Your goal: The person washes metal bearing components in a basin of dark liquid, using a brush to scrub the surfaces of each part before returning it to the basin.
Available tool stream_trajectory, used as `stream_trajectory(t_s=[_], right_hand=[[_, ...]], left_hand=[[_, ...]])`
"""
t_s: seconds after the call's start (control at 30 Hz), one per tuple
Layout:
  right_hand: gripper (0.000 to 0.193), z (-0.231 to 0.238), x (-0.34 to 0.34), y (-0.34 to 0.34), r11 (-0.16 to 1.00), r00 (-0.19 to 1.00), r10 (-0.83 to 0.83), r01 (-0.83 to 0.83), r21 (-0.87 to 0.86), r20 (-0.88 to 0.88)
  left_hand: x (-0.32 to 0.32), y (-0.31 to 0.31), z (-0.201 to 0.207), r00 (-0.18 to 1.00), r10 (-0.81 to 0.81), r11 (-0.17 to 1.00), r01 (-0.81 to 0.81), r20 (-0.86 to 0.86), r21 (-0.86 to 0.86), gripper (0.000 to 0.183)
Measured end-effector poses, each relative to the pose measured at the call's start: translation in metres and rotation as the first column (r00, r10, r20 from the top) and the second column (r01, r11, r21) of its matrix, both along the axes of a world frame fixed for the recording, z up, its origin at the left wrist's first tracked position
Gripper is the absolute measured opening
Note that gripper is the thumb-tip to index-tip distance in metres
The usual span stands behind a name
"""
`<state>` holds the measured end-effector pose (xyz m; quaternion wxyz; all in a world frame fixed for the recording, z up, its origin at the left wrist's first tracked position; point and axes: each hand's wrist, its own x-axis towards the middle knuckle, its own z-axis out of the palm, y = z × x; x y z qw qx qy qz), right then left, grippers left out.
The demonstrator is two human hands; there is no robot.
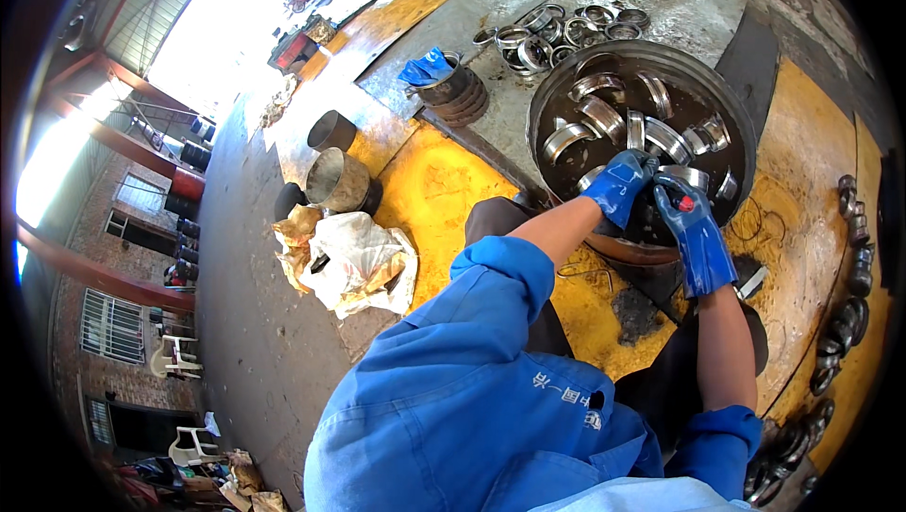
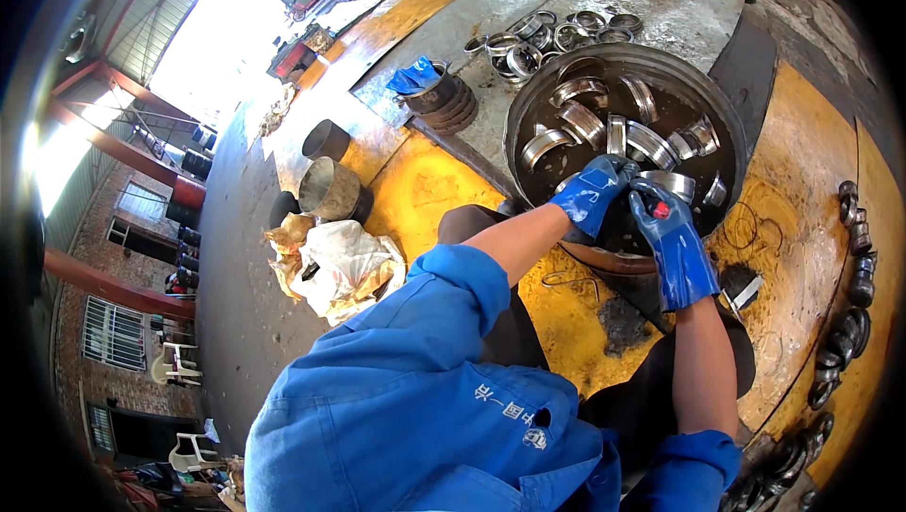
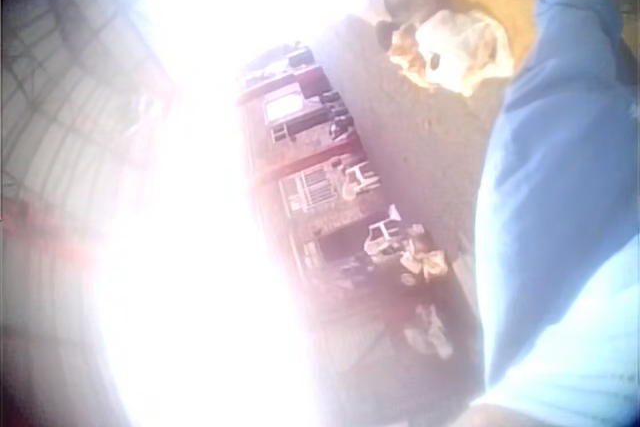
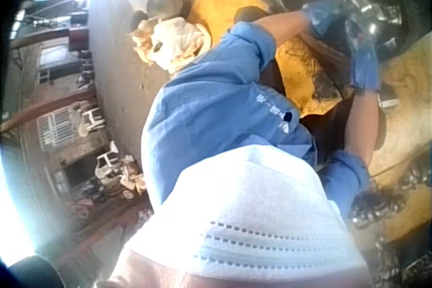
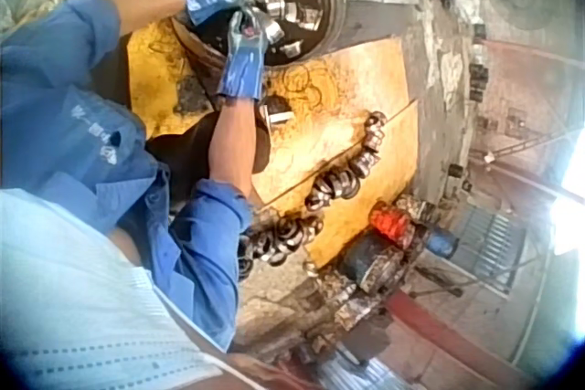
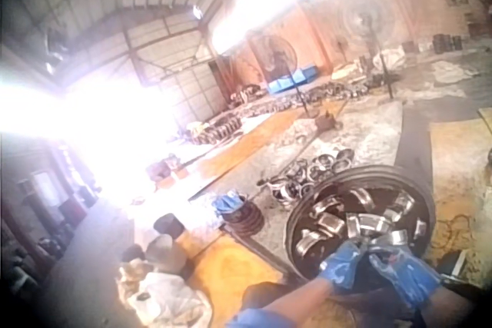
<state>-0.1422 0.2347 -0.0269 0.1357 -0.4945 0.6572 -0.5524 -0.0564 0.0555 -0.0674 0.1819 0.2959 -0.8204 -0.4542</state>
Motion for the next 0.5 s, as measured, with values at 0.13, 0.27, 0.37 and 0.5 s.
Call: stream_trajectory(t_s=[0.13, 0.27, 0.37, 0.5], right_hand=[[0.025, 0.011, -0.007, 0.010, 0.995, 0.994, -0.032, 0.042, 0.092, -0.106], [0.023, 0.022, -0.001, 0.003, 0.994, 0.994, -0.006, 0.018, 0.109, -0.105], [0.022, 0.016, -0.007, -0.003, 0.990, 0.995, 0.019, -0.005, 0.143, -0.097], [0.025, 0.000, -0.024, -0.016, 0.950, 0.991, -0.016, 0.056, 0.308, -0.132]], left_hand=[[-0.013, 0.015, 0.007, 1.000, 0.024, 0.999, -0.024, 0.002, -0.026, 0.026], [-0.006, 0.006, 0.008, 0.997, 0.079, 0.992, -0.080, -0.016, -0.096, 0.023], [-0.002, 0.000, 0.018, 0.995, 0.101, 0.964, -0.098, -0.001, -0.249, 0.022], [-0.001, -0.010, 0.033, 0.984, 0.176, 0.947, -0.167, 0.009, -0.274, 0.025]])
